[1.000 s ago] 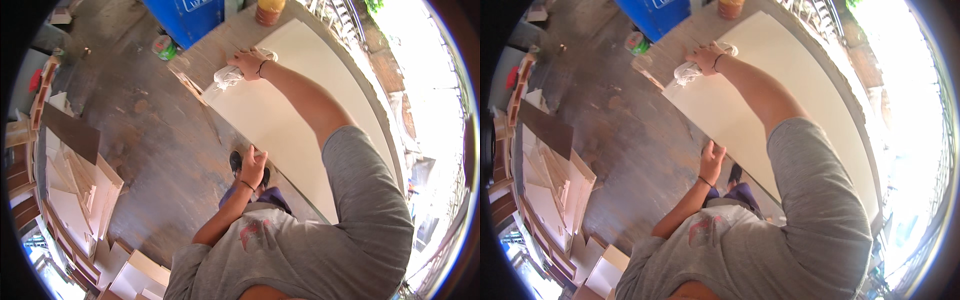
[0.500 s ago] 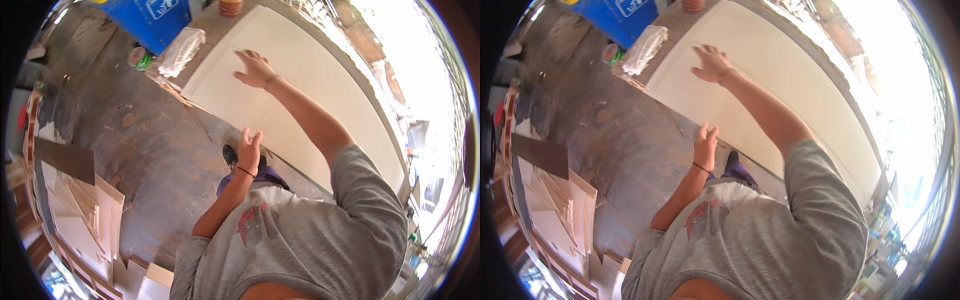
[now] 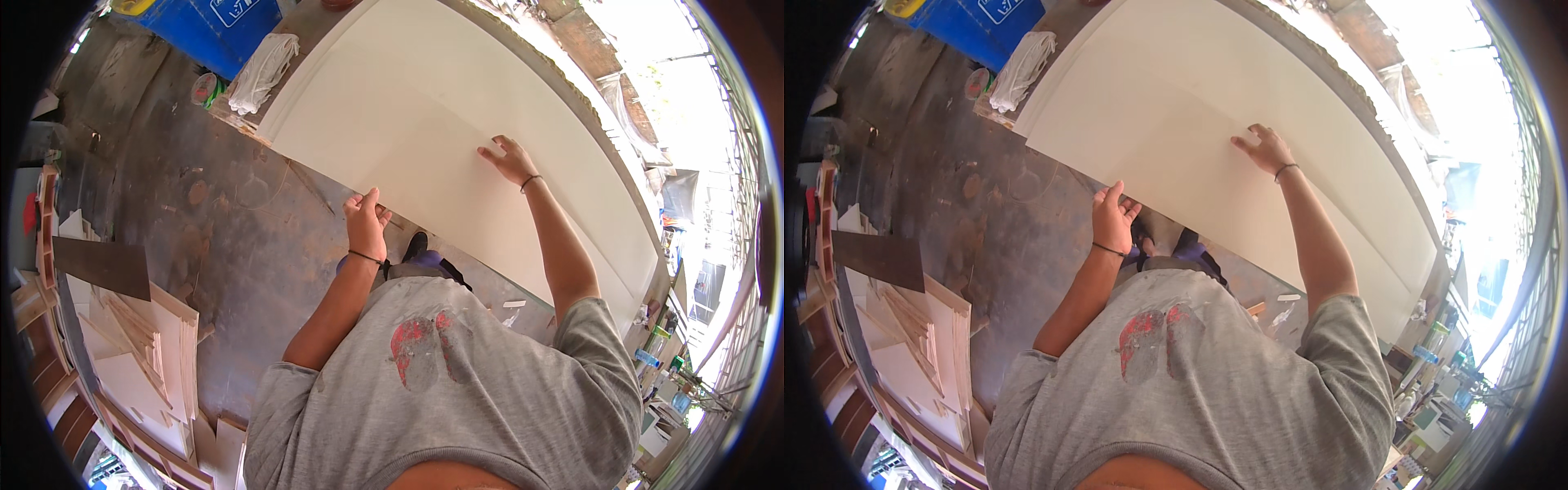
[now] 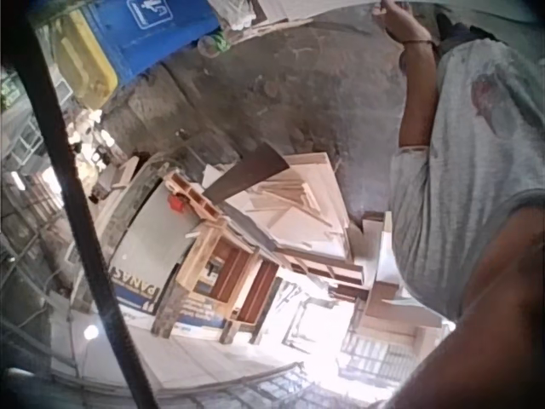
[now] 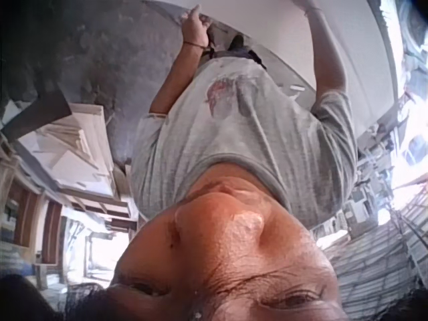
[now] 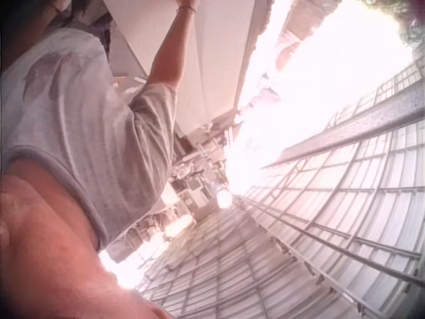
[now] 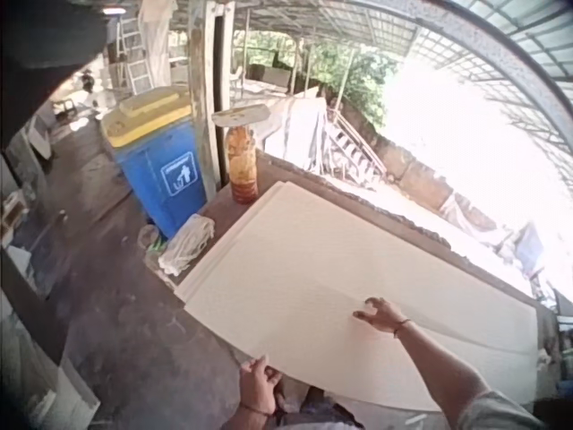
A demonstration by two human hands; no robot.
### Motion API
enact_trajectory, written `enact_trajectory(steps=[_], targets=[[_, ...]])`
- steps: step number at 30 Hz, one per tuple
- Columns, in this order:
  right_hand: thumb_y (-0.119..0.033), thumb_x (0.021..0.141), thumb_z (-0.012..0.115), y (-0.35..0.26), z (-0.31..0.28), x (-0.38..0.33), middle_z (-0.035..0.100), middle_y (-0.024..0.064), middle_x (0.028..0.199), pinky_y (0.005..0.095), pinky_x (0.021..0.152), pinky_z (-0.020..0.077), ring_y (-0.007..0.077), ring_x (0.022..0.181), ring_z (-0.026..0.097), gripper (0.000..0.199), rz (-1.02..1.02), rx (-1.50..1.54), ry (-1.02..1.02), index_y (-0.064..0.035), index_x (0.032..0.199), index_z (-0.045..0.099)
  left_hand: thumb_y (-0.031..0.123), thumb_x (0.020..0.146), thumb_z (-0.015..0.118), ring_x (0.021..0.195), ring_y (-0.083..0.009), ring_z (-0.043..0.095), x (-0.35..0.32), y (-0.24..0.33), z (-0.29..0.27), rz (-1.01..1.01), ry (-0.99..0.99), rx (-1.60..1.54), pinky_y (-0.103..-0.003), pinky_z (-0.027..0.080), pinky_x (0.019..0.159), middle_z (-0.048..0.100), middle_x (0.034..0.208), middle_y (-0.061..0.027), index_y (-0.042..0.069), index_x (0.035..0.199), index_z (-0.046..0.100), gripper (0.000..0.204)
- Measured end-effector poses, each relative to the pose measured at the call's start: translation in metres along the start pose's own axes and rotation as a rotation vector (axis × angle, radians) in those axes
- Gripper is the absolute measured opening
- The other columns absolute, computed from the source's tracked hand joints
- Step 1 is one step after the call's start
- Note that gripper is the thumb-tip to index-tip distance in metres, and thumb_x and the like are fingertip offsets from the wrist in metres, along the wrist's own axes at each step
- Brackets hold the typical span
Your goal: The person wipes a large white furniture panel with a cloth, handling different sides and sections of the piece and then moving another long green-backed panel onto the workspace.
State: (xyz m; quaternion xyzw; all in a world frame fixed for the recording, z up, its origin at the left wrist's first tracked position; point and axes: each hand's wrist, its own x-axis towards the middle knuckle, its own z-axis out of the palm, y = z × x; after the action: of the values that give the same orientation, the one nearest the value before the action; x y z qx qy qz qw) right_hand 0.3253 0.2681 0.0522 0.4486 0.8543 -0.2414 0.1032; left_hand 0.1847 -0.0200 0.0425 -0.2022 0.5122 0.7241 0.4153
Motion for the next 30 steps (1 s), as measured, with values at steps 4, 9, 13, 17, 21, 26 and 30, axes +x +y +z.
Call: enact_trajectory(steps=[4, 9, 13, 17, 21, 26, 30], targets=[[-0.051, 0.082, 0.06, -0.003, -0.019, 0.012, 0.061, 0.0138, 0.089, 0.035, 0.076, 0.0458, 0.0251, 0.089, 0.058, 0.055, -0.023, 0.117, -0.088, 0.0006, 0.1, 0.06, 0.025, 0.086, 0.06, 0.098, -0.0226, 0.051, 0.002, 0.003, -0.01, -0.065, -0.029, -0.123, -0.038, 0.041, 0.084, 0.046, 0.112, -0.0078, 0.006, 0.118, 0.037, 0.043], [-0.045, 0.089, 0.054, 0.029, -0.039, 0.028, 0.054, 0.0102, 0.08, 0.0347, 0.074, 0.0416, 0.0196, 0.08, 0.05, 0.045, -0.235, 0.148, 0.093, 0.0, 0.088, 0.058, 0.019, 0.09, 0.053, 0.12, -0.0253, 0.045, -0.019, 0.006, -0.019, 0.008, -0.27, -0.222, -0.036, 0.033, 0.098, 0.041, 0.131, -0.0101, 0.007, 0.134, 0.026, 0.053], [-0.035, 0.092, 0.052, 0.087, -0.11, 0.016, 0.057, 0.0094, 0.119, 0.0323, 0.101, 0.0342, 0.0209, 0.118, 0.046, 0.046, -0.174, 0.323, 0.206, -0.0019, 0.123, 0.055, 0.01, 0.092, 0.046, 0.123, -0.0262, 0.043, -0.07, 0.022, 0.042, 0.207, -0.731, -0.219, -0.036, 0.033, 0.101, 0.04, 0.136, -0.0107, 0.007, 0.136, 0.031, 0.047], [-0.036, 0.094, 0.05, 0.08, -0.174, 0.013, 0.058, -0.0036, 0.103, 0.0187, 0.074, 0.0408, 0.0043, 0.085, 0.05, 0.046, -0.031, 0.552, 0.226, -0.0015, 0.124, 0.055, 0.016, 0.089, 0.052, 0.119, -0.0258, 0.046, -0.066, -0.011, 0.036, 0.408, -0.615, 0.174, -0.034, 0.033, 0.101, 0.044, 0.131, -0.0175, -0.001, 0.13, 0.038, 0.046], [-0.046, 0.091, 0.051, 0.046, -0.196, 0.004, 0.052, 0.0086, 0.129, 0.0263, 0.098, 0.0359, 0.0149, 0.116, 0.049, 0.06, 0.009, 0.473, 0.23, 0.0002, 0.129, 0.048, 0.023, 0.083, 0.058, 0.114, -0.0256, 0.048, 0.004, -0.056, -0.006, 0.303, 0.038, 0.346, -0.033, 0.037, 0.096, 0.049, 0.122, -0.0203, -0.008, 0.124, 0.042, 0.054], [-0.041, 0.093, 0.051, 0.053, -0.168, 0.023, 0.059, -0.0019, 0.106, 0.0205, 0.077, 0.0414, 0.0057, 0.09, 0.052, 0.05, 0.017, 0.506, 0.258, -0.0006, 0.122, 0.056, 0.023, 0.088, 0.054, 0.098, -0.0142, 0.053, 0.031, -0.034, 0.0, 0.019, 0.065, -0.05, -0.029, 0.04, 0.087, 0.057, 0.103, -0.0056, 0.001, 0.119, 0.047, 0.038], [-0.044, 0.092, 0.05, 0.036, -0.143, 0.018, 0.054, 0.0062, 0.122, 0.0259, 0.096, 0.0348, 0.0136, 0.111, 0.048, 0.057, -0.012, 0.527, 0.132, 0.0018, 0.127, 0.048, 0.02, 0.09, 0.052, 0.08, -0.0126, 0.057, 0.023, -0.025, -0.005, 0.067, -0.098, -0.153, -0.027, 0.046, 0.073, 0.059, 0.09, -0.001, 0.005, 0.11, 0.053, 0.026]])
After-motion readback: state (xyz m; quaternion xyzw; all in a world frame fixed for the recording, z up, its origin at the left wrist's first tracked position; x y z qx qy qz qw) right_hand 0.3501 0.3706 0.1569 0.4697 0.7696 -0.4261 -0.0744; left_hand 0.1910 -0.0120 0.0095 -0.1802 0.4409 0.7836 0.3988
